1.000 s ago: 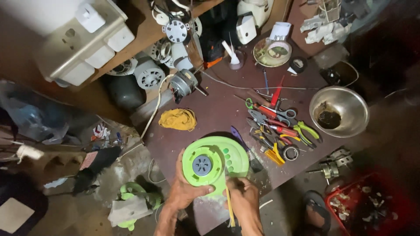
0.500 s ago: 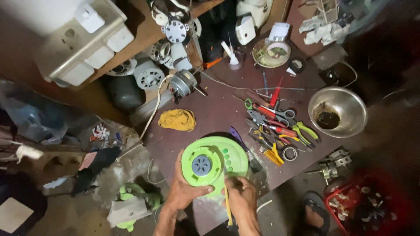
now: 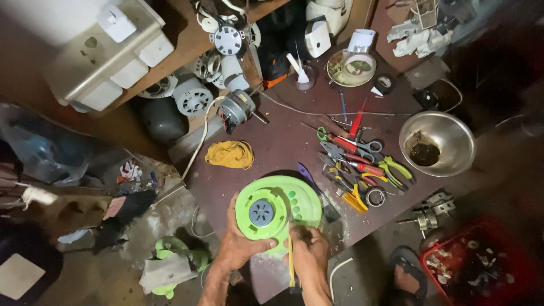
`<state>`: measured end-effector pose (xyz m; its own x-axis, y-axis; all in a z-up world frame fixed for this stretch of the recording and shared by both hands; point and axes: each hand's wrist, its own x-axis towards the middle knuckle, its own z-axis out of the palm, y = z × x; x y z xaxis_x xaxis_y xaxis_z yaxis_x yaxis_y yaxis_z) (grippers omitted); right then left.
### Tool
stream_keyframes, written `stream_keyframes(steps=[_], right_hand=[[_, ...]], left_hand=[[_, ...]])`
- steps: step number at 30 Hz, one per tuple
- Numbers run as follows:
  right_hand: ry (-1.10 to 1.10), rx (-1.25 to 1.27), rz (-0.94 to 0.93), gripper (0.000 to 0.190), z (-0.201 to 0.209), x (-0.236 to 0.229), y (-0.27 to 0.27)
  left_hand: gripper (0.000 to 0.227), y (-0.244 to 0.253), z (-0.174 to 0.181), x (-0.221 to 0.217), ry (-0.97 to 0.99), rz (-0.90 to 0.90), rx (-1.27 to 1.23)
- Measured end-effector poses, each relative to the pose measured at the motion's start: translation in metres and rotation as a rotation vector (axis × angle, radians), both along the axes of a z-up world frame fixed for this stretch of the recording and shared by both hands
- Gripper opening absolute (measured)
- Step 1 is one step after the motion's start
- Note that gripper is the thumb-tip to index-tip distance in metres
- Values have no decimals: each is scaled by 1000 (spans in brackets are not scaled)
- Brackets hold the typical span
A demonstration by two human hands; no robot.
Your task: The person cleans a green plastic fan component on a workbench. They use a small brush to scrub the surface and then switch to a larger brush to wipe away debris.
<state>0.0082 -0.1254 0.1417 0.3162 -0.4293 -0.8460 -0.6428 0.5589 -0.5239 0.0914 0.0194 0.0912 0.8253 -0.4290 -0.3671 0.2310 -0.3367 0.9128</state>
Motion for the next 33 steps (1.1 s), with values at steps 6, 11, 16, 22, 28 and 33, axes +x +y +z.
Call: stream_keyframes(steps=[6, 11, 16, 22, 28, 33], right_hand=[[29, 34, 49, 28, 11, -6, -3], [15, -9, 119, 32, 11, -1, -7], [-93, 51, 87, 26, -20, -40, -19], [-280, -658, 200, 19, -99, -35, -82], [-271, -1426, 567, 29, -112, 13, -112], [-53, -853, 553, 42, -76, 23, -82]], left_hand=[[147, 0, -3, -1, 43, 49, -13], [141, 0, -3, -2, -23, 28, 5], [144, 0, -2, -3, -11, 37, 9], [139, -1, 8, -19, 84, 162, -49], [112, -1, 35, -27, 480, 545, 148], [106, -13, 65, -12, 599, 542, 187]])
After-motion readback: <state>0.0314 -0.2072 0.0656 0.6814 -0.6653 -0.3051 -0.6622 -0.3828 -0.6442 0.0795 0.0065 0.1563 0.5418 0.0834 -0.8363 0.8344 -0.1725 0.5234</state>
